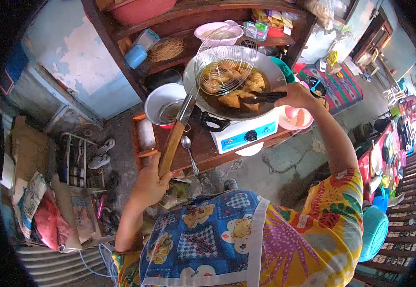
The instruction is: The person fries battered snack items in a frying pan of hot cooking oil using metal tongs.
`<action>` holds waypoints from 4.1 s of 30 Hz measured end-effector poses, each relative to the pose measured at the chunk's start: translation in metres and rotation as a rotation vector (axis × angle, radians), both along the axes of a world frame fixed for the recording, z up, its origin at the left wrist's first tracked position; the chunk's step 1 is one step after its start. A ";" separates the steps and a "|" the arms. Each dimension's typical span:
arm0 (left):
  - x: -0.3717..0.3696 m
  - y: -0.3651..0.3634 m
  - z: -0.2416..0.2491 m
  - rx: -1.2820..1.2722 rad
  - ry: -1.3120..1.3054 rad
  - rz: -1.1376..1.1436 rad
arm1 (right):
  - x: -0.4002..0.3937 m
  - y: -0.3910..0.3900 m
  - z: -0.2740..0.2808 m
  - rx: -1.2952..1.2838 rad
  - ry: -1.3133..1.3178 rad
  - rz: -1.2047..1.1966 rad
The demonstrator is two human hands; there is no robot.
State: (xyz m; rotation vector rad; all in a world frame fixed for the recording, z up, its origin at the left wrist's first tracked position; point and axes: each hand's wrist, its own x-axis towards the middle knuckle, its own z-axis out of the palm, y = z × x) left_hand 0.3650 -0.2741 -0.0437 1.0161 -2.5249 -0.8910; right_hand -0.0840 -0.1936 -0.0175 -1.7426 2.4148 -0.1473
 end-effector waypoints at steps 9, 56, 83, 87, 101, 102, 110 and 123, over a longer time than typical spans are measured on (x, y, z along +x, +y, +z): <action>0.001 0.007 0.001 -0.038 -0.068 0.009 | 0.017 0.001 0.003 -0.016 0.244 0.075; -0.013 0.013 0.020 0.225 0.044 0.231 | -0.038 -0.038 -0.049 -0.005 0.634 -0.012; -0.027 -0.001 -0.006 0.021 -0.006 0.053 | -0.029 -0.051 -0.028 0.187 0.913 0.188; -0.026 -0.002 -0.006 0.048 0.013 0.073 | -0.029 -0.056 -0.032 0.193 1.005 0.329; -0.007 -0.004 0.002 0.151 0.058 0.263 | -0.017 -0.089 -0.012 0.173 0.999 0.521; -0.004 -0.006 0.006 0.148 0.055 0.267 | -0.016 -0.084 -0.005 0.167 1.002 0.527; -0.014 -0.035 0.036 -0.037 -0.087 0.265 | 0.035 -0.028 0.018 -0.051 0.467 -0.018; -0.080 -0.056 0.025 -0.129 -0.400 0.138 | 0.091 -0.021 0.008 0.036 0.223 -0.238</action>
